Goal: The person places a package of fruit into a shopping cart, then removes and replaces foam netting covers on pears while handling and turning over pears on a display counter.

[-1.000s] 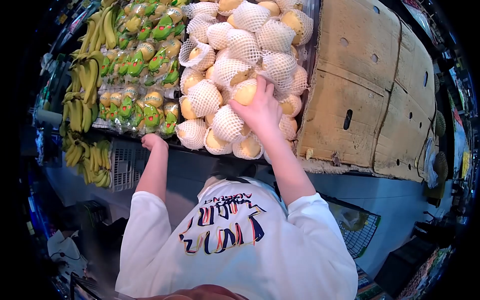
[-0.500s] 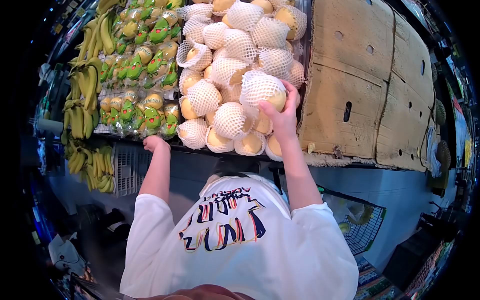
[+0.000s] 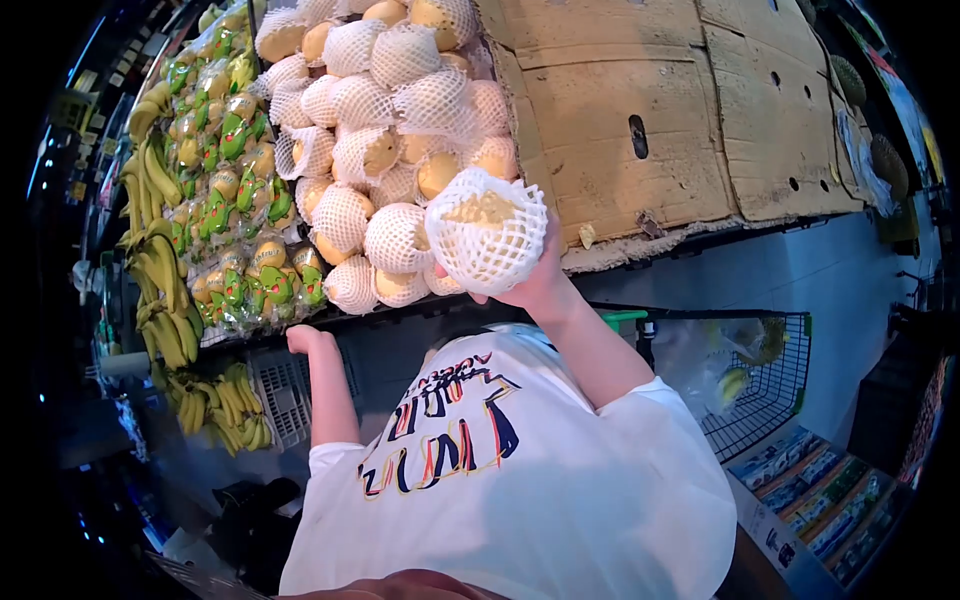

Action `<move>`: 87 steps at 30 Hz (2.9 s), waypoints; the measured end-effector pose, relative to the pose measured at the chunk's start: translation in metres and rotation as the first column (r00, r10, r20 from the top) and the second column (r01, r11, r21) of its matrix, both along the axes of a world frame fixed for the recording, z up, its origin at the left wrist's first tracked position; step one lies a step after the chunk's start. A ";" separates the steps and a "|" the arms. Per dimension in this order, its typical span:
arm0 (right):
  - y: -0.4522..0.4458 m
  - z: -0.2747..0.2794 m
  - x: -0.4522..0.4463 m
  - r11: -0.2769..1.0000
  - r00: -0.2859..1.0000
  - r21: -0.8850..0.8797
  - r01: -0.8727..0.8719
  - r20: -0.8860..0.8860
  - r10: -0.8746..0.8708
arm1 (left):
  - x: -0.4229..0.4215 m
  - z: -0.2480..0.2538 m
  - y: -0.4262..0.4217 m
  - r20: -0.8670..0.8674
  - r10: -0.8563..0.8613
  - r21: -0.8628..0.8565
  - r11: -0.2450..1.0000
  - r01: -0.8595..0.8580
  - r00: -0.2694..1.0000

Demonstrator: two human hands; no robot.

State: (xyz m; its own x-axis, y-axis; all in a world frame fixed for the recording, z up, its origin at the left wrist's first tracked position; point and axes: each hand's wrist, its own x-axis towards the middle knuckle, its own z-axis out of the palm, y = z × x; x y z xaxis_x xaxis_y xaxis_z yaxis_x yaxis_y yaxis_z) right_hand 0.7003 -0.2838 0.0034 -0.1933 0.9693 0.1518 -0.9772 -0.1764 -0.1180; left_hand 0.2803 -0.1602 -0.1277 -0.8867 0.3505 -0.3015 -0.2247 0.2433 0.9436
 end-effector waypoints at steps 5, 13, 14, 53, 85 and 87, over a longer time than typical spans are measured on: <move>-0.015 -0.036 0.006 0.990 0.996 -0.138 0.041 0.082 -0.030 | 0.107 0.076 -0.077 -0.467 -0.367 0.220 0.833 0.508 0.804; -0.016 -0.004 -0.006 0.997 0.994 -0.063 -0.035 0.106 0.042 | 0.200 0.185 -0.128 -0.849 -0.510 -0.028 -0.210 0.977 -0.134; -0.017 -0.002 -0.008 0.994 0.996 -0.097 -0.059 0.067 0.066 | 0.202 0.194 -0.130 -0.878 -0.439 -0.108 -0.207 0.972 -0.191; -0.028 0.005 -0.036 0.909 0.808 0.278 -0.309 -0.427 0.405 | 0.180 0.158 -0.118 0.256 -0.867 0.419 0.498 0.759 0.427; -0.022 -0.006 -0.015 0.914 0.987 -0.376 0.151 0.114 -0.116 | 0.106 0.186 -0.081 -0.404 -0.812 0.280 0.328 0.902 0.421; -0.021 -0.007 -0.018 0.925 0.989 -0.357 0.130 0.109 -0.097 | 0.111 0.184 -0.083 -0.399 -0.809 0.326 0.315 0.891 0.432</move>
